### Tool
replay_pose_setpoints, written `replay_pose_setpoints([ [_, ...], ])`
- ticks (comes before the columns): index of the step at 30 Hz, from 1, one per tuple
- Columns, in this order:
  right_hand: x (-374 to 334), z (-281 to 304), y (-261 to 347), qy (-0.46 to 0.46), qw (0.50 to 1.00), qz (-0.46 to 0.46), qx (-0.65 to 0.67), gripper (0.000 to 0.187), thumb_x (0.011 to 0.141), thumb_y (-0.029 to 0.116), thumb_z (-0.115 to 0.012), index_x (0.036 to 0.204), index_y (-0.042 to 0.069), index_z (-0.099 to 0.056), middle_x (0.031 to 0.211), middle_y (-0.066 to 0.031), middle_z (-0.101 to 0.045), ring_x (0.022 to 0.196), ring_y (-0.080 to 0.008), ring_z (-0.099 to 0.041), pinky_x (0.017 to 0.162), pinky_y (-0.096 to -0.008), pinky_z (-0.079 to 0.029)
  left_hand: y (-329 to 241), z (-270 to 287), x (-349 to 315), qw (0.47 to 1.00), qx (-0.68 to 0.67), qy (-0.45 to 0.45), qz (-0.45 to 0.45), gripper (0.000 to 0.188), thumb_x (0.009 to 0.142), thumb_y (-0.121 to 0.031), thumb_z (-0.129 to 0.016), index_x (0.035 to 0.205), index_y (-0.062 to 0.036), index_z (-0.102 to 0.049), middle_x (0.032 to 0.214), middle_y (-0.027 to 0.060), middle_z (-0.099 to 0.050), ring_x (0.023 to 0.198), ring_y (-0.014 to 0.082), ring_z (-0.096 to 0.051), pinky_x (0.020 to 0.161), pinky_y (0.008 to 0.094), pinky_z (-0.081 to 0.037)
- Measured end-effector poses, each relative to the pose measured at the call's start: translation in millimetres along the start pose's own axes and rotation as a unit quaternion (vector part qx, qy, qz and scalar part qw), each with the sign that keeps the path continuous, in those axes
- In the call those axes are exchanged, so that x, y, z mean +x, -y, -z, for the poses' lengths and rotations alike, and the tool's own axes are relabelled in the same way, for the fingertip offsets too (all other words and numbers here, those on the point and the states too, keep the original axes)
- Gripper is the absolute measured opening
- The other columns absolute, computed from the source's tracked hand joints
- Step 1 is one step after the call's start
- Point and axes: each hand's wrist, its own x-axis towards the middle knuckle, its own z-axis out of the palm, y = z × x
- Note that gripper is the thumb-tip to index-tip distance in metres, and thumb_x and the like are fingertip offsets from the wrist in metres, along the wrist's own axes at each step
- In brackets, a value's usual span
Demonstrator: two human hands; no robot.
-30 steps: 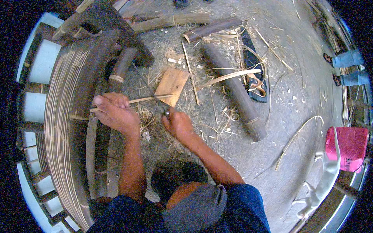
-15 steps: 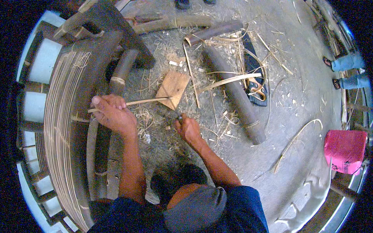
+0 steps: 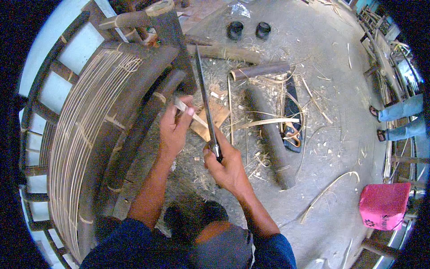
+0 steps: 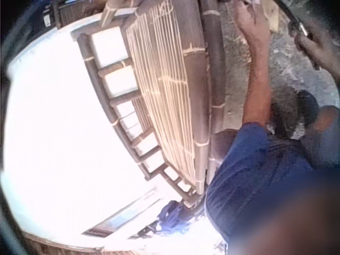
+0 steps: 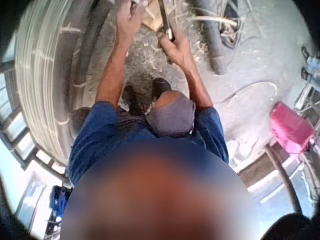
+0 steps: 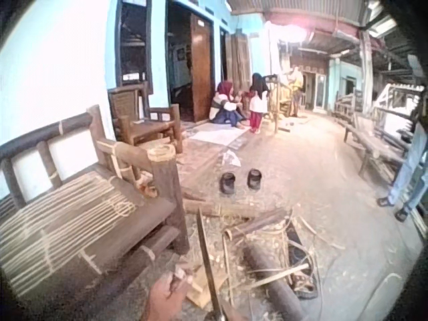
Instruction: The person uses a knife to split bamboo strips and then weaves them into a bamboo bench frame. They repeatedly cut strips, insert them into the bench, and adjust the weave pattern.
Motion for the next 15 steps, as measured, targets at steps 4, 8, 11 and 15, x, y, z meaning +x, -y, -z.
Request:
replay_pose_setpoints([
  [4, -5.6, 8.6, 58.8, 0.063, 0.995, 0.027, 0.069, 0.050, 0.109, 0.036, -0.043, 0.145, 0.002, -0.045, 0.078, -0.0036, -0.057, 0.059, -0.0101, -0.056, 0.051, -0.0256, -0.044, -9.7, -3.2, -6.1, 0.999, 0.025, 0.028, -0.035, 0.026, 0.097, -0.011, -0.065, 0.121, -0.0011, -0.063, 0.110, 0.0115, -0.068, 0.104, 0.0187, -0.067, 0.088, 0.0348, -0.056],
  [8, -3.3, 7.0, 80.6, 0.056, 0.998, 0.011, 0.018, 0.053, 0.110, 0.046, -0.037, 0.133, 0.001, -0.054, 0.077, -0.0030, -0.057, 0.058, -0.0100, -0.056, 0.051, -0.0254, -0.044, -12.1, -3.9, -10.0, 0.997, -0.005, 0.053, -0.051, 0.025, 0.096, -0.009, -0.067, 0.119, -0.0013, -0.064, 0.108, 0.0130, -0.068, 0.101, 0.0198, -0.068, 0.086, 0.0346, -0.055],
  [11, -1.8, 5.8, 82.1, 0.038, 0.999, -0.021, 0.012, 0.051, 0.110, 0.045, -0.037, 0.126, 0.001, -0.057, 0.077, -0.0033, -0.057, 0.058, -0.0102, -0.056, 0.051, -0.0258, -0.044, -10.8, -4.2, -11.7, 0.995, 0.006, 0.056, -0.086, 0.024, 0.094, -0.007, -0.067, 0.118, -0.0009, -0.064, 0.105, 0.0127, -0.067, 0.096, 0.0204, -0.067, 0.083, 0.0347, -0.054],
  [15, -1.4, 7.3, 78.3, 0.052, 0.999, -0.005, 0.010, 0.049, 0.110, 0.044, -0.037, 0.123, 0.001, -0.057, 0.076, -0.0033, -0.057, 0.057, -0.0105, -0.056, 0.050, -0.0265, -0.044, -6.6, -5.9, -12.8, 0.994, 0.008, 0.050, -0.097, 0.025, 0.093, -0.007, -0.068, 0.117, -0.0003, -0.064, 0.102, 0.0133, -0.066, 0.091, 0.0223, -0.067, 0.080, 0.0345, -0.054],
])
